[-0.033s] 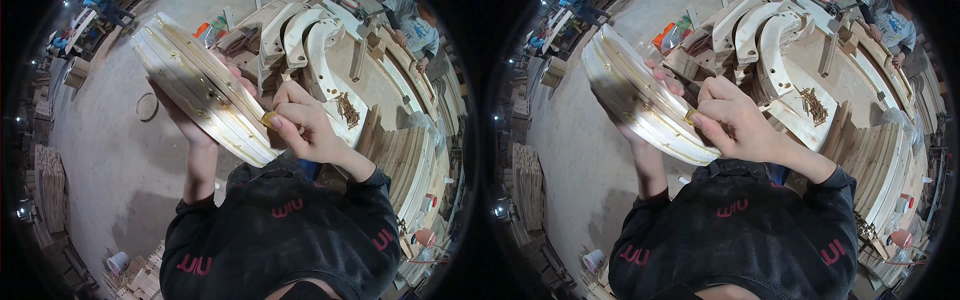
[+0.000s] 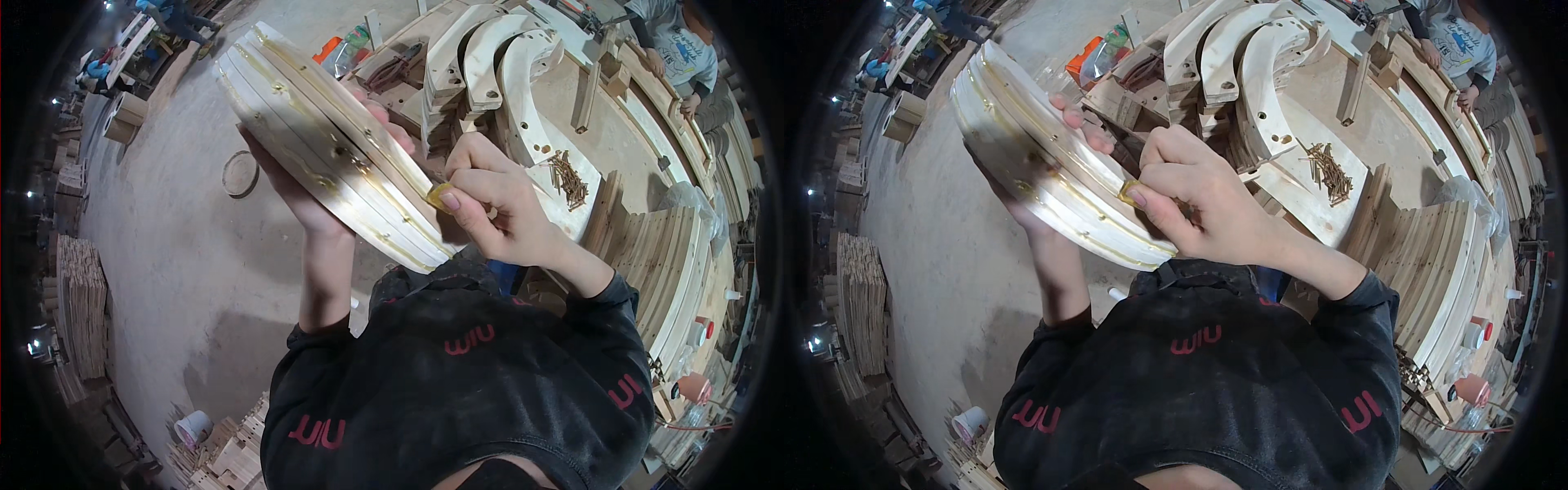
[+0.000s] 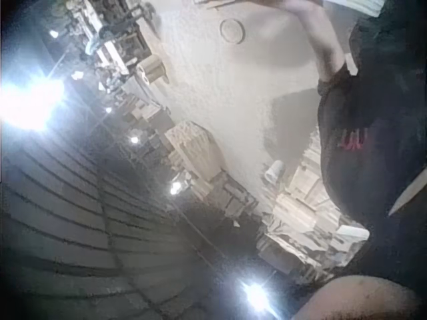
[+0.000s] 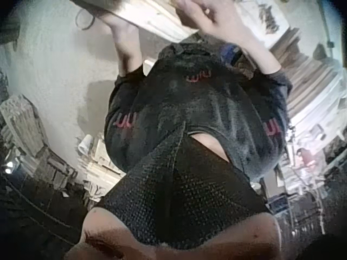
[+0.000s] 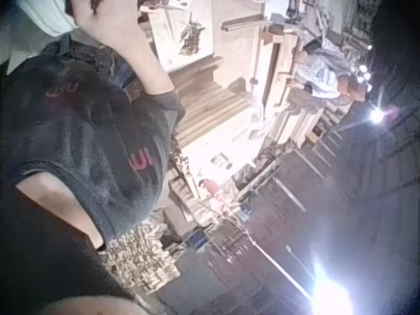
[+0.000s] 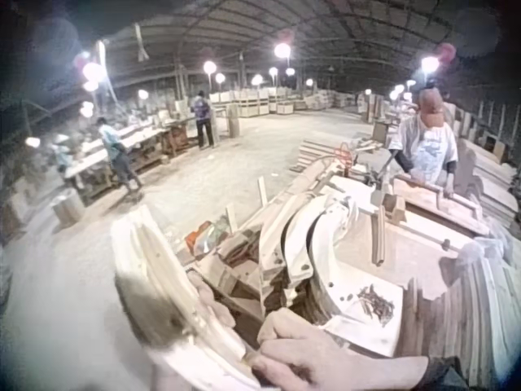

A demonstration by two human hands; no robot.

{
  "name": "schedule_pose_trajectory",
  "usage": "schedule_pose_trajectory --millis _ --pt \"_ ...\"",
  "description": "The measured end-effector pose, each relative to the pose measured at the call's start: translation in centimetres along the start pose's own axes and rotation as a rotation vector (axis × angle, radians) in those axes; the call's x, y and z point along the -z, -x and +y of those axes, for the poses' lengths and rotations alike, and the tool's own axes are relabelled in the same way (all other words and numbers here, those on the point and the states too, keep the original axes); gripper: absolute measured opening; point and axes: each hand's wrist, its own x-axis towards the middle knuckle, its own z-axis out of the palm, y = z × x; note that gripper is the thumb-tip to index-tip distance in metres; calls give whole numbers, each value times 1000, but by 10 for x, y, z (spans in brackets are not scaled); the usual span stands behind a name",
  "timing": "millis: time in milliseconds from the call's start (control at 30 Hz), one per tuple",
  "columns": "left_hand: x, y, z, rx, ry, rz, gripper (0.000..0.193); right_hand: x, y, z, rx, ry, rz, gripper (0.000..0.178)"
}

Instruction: Apply glue to wooden furniture components and assemble them.

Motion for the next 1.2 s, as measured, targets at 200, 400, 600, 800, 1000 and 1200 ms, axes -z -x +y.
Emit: schedule_pose_trajectory --millis 200,400,600,800,1000,1200 --pt "2 3 9 -80 -128 352 93 4 3 4 43 -17 -77 15" --pt "6 2 17 -61 15 210 92 4 8 8 55 -56 -94 19" --pt "-1 2 22 -122 -121 397 86 5 12 13 90 -71 -123 18" --pt "15 8 32 -33 -21 368 80 5 17 11 68 -89 -121 14" --pt "16 5 38 15 185 340 69 5 21 10 77 -92 -130 16" --pt "23 7 43 80 208 400 60 2 25 10 90 -79 -109 15"
